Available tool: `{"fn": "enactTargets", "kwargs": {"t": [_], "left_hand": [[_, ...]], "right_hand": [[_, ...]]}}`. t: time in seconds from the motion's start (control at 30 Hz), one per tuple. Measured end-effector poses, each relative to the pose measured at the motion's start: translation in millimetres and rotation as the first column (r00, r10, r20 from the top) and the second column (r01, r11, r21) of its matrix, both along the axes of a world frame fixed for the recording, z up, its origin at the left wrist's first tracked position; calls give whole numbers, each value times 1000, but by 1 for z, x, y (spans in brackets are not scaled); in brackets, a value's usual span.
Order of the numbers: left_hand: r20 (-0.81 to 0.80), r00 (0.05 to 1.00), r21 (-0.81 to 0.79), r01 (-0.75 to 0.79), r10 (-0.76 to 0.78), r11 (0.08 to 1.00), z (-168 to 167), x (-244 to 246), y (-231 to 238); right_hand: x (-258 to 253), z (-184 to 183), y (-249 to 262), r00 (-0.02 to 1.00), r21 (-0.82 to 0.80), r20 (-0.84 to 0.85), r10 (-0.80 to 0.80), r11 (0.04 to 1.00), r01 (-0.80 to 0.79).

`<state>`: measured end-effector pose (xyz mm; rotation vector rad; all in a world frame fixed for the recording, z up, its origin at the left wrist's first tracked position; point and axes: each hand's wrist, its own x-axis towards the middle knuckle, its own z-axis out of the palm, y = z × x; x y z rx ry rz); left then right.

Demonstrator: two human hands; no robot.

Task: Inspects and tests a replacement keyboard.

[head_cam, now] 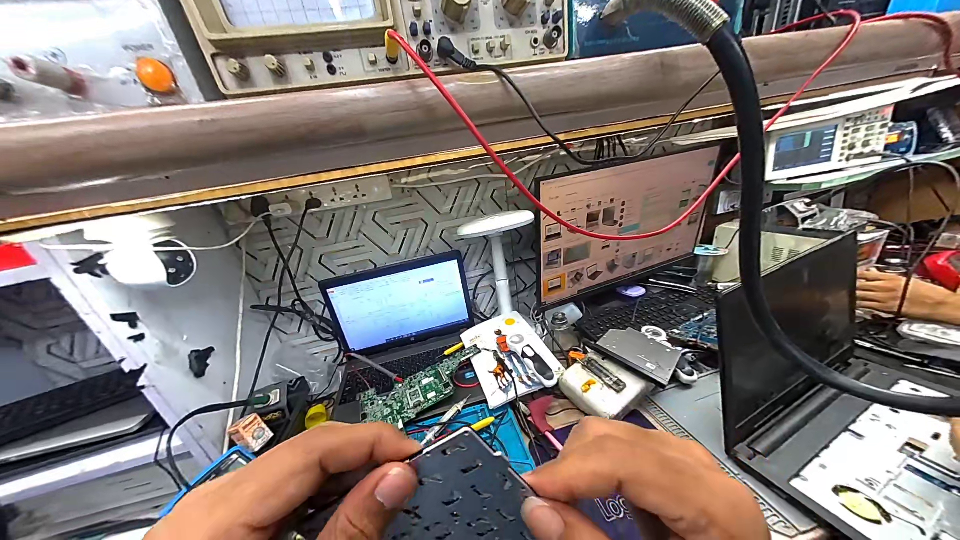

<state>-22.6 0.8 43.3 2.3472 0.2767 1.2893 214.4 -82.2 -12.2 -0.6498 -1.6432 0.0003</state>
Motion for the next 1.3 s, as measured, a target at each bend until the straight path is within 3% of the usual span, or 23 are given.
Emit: {"fn": "enactTargets", "kwargs": {"t": [0.13, 0.23, 0.4, 0.6, 0.7, 0.87, 1.07, 1.3], "left_hand": [[-253, 962, -8, 105, -104, 994, 23, 1, -1], [-314, 946, -9, 79, -77, 997, 26, 9, -4], [-150, 986, 66, -59, 68, 996, 10, 10, -9], [-22, 994, 49, -105, 106, 993, 1, 1, -1], [-34, 997, -44, -65, 63, 997, 0, -1, -1], [-193, 969, -251, 107, -158, 962, 4, -11, 14], [-117, 992, -228, 19, -47, 974, -3, -16, 5], [-88, 996, -277, -36, 12, 960, -3, -32, 8]], "right_hand": [[0, 2, 0, 997, -33, 75, 17, 999, -14], [-2, 7, 0, 993, -30, 117, 10, 1000, -6], [3, 16, 5, 989, -84, 145, 31, 996, -19], [13, 11, 4, 979, -125, 199, -49, 989, 75], [11, 10, 2, 973, -86, 211, -98, 989, 118], [8, 13, 7, 969, -121, 244, -22, 991, 52], [16, 16, 9, 965, -317, 223, 140, 946, -64], [16, 13, 6, 970, -243, 242, 6, 968, 55]]}}
